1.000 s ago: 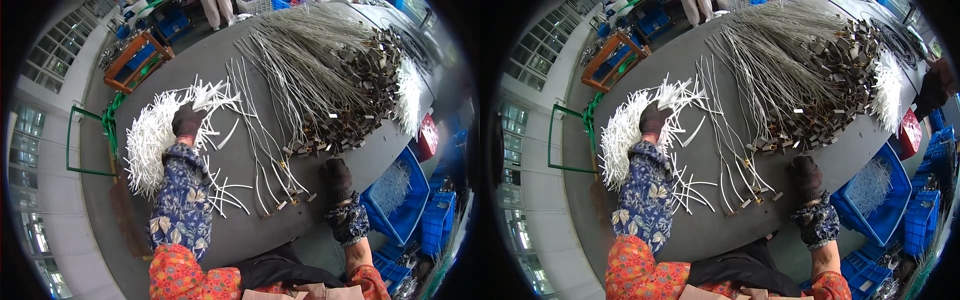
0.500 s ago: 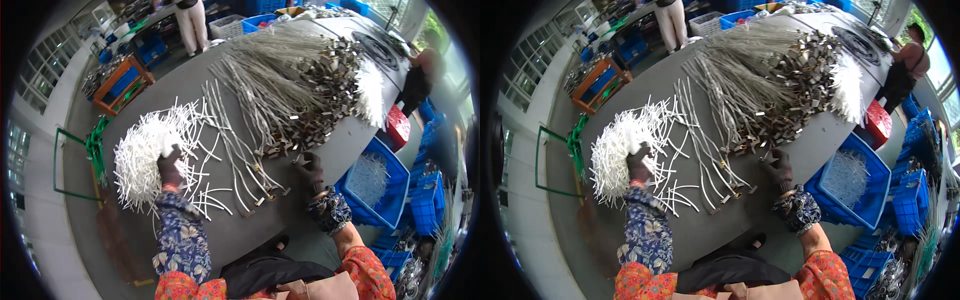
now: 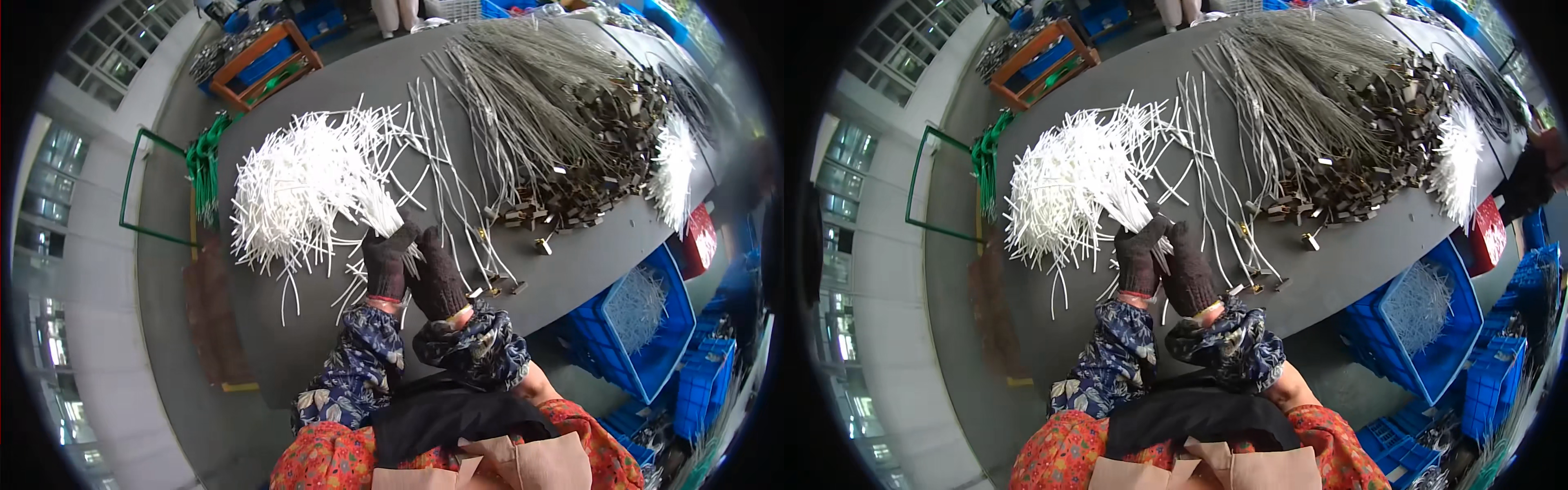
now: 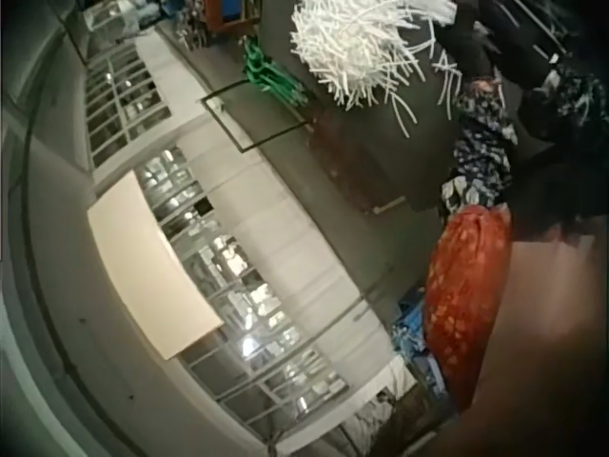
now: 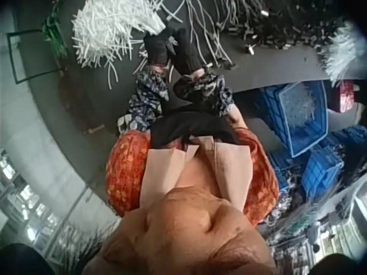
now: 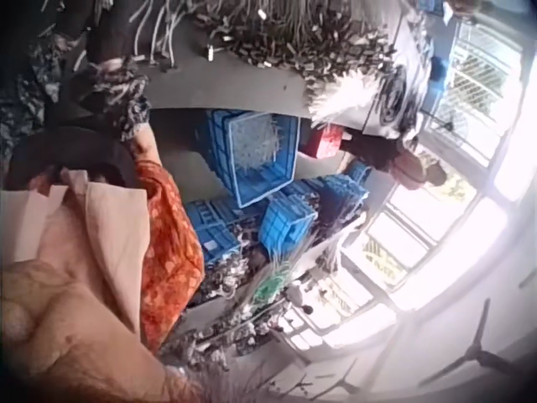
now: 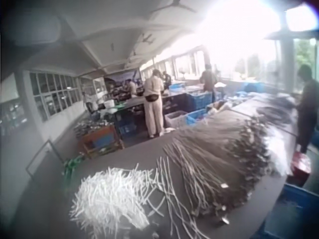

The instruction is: Bundling and organizing thin white electronic wires at a factory workstation.

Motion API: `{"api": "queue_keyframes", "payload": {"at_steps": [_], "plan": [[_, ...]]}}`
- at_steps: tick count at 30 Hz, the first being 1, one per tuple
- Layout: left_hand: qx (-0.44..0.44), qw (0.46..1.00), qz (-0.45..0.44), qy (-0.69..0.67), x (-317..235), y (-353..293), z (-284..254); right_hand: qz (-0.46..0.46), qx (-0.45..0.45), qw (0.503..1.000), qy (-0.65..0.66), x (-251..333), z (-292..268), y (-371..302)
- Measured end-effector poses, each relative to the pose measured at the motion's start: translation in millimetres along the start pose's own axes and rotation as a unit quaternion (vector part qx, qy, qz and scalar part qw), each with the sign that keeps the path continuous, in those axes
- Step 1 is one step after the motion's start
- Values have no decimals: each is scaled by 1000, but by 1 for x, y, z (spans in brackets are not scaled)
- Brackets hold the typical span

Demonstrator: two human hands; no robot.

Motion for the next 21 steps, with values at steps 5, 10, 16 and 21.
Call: {"api": "queue_keyframes", "payload": {"at_steps": [5,10,16,21], "plan": [[118,970,-52,204,-25,-7,-36,119,63,987,89,-1,-3,10],[193,949,-121,217,24,-40,-64,151,68,985,51,45,19,39],[134,921,-283,231,30,-82,-115,78,82,993,16,56,56,78],[-42,994,-102,27,45,-91,-101,-69,83,908,-405,106,23,69]]}}
Point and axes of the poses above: each hand's wrist, its own y-axis towards the middle knuckle, its own z-axis out of the palm, x = y × z, the point moved 6 cm from there along y, towards the middle knuckle, and after that the axes turned 2 degrees about -x, right-handed, at the moved point
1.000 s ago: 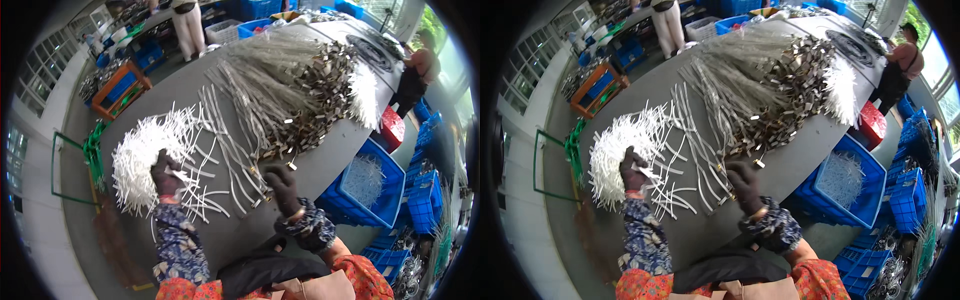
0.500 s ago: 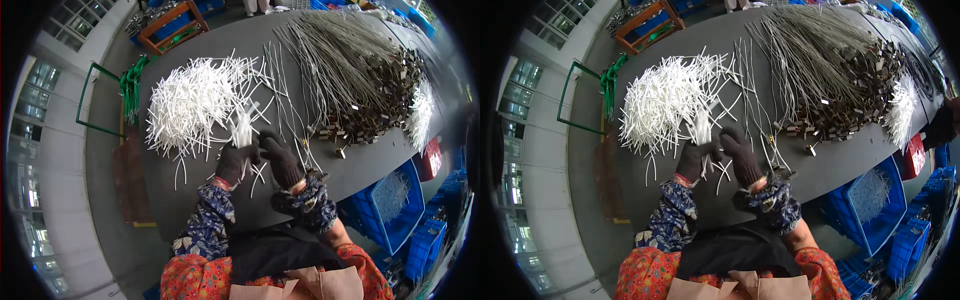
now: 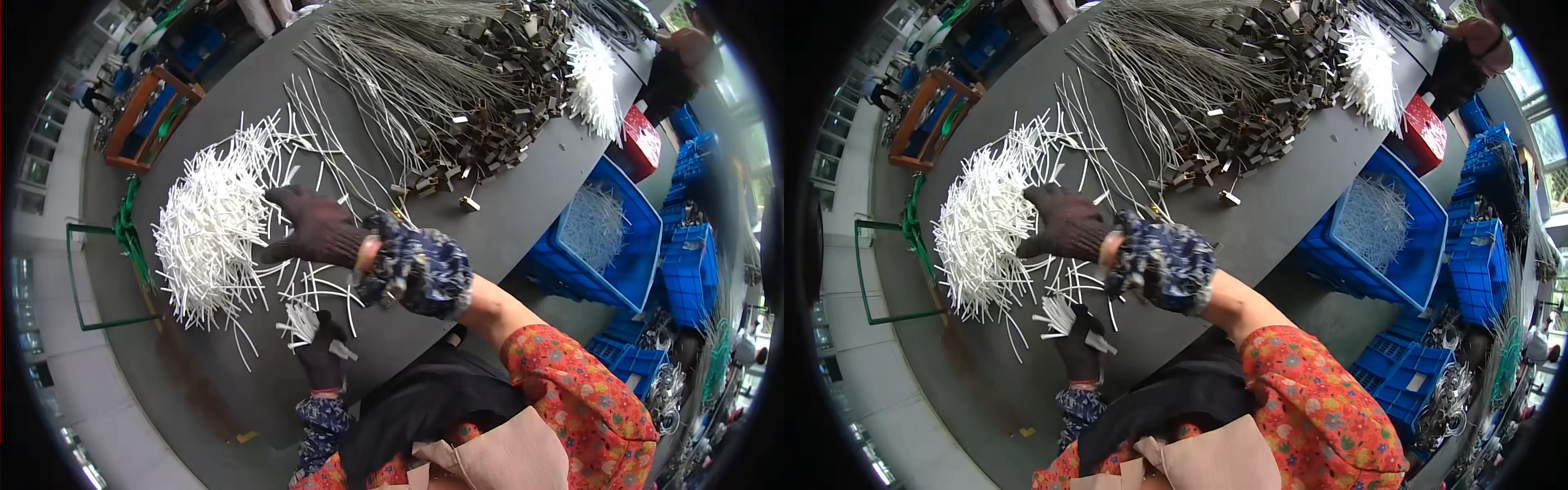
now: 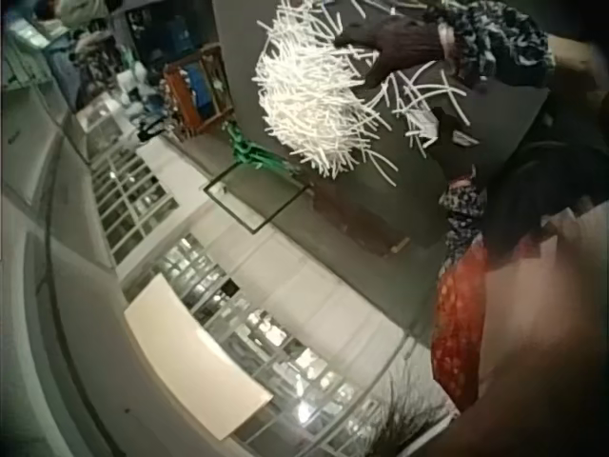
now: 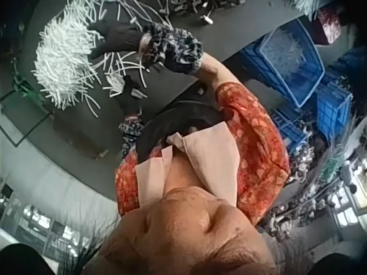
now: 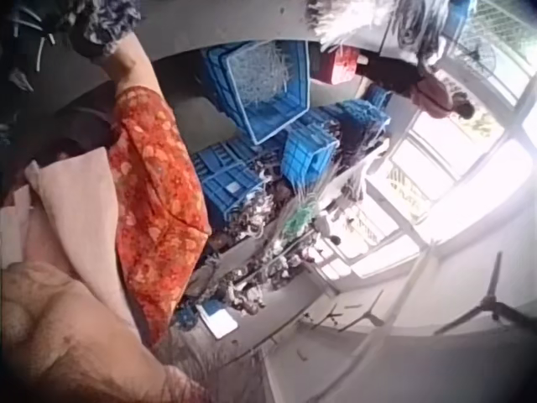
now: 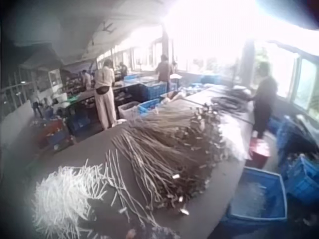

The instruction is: Bundling and organizing thin white electronic wires at a factory workstation.

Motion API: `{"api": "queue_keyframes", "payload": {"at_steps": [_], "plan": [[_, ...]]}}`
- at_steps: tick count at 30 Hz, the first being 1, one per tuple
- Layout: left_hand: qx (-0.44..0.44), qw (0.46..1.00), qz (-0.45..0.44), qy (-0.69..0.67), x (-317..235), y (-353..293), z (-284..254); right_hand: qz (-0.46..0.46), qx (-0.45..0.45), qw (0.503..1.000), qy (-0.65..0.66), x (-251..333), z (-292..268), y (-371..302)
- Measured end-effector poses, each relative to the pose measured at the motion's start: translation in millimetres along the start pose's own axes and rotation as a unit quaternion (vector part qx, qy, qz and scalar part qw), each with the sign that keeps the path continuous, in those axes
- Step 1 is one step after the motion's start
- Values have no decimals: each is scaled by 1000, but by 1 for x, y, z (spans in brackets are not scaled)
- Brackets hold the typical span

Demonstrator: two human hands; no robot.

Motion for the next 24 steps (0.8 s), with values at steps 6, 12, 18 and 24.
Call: {"api": "queue_keyframes", "payload": {"at_steps": [6,12,18,24], "plan": [[135,765,297,556,14,37,18,117,-32,956,268,-82,-50,-56],[83,806,492,318,-7,61,32,252,-248,924,145,-198,-132,-146],[49,894,292,336,10,89,25,124,-170,892,-399,-198,-118,-140],[81,991,24,-100,-53,97,42,153,-175,972,-21,-220,-132,-168]]}}
Point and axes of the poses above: each hand's wrist, its own y-axis towards the middle knuckle, its own z-axis out of the palm, x = y × z, the point moved 6 cm from there along y, towards the middle knuckle, and after that the axes turned 2 degrees about -x, right-handed, at the moved point
